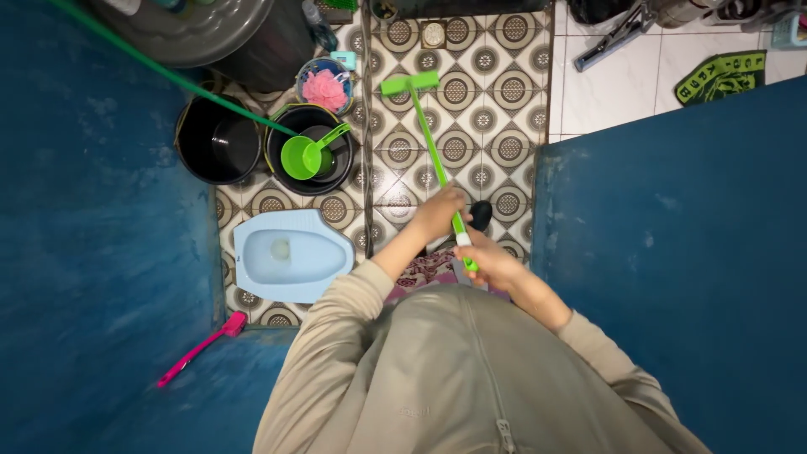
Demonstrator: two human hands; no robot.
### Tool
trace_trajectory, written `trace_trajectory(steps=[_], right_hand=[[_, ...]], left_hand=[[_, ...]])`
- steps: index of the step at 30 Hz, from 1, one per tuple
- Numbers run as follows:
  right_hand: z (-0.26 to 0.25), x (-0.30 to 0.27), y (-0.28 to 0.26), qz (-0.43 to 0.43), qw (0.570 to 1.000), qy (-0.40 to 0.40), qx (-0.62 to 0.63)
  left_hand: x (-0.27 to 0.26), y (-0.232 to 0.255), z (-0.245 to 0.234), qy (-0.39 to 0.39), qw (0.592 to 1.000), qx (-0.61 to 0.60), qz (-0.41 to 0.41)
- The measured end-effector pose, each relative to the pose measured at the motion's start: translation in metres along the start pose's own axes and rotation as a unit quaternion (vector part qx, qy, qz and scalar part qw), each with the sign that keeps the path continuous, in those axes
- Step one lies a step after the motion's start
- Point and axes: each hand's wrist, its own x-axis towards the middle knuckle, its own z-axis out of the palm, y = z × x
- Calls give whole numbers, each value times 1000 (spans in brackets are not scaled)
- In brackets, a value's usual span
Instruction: Assembling a green floor cleaning tool by connecting handle sections.
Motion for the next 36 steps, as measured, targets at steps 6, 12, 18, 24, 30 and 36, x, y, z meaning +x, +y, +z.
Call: trace_trajectory(steps=[6, 12, 18, 24, 30, 36], right_hand=[[25, -64, 9, 20, 997, -45, 67], [40, -47, 21, -11, 995, -57, 76], [59, -2, 6, -59, 996, -45, 39], [52, 80, 15, -63, 997, -2, 48], [43, 131, 4, -38, 998, 17, -40], [29, 175, -17, -35, 980, 11, -197]], left_hand=[[-50, 44, -9, -60, 996, -11, -61], [-60, 21, -5, -77, 995, 21, -67], [-43, -11, -24, -55, 994, 49, -74], [-1, -64, -10, -103, 977, 69, -175], [-19, -27, -40, 116, 898, -270, -328], [-8, 14, -59, 170, 719, -459, -493]])
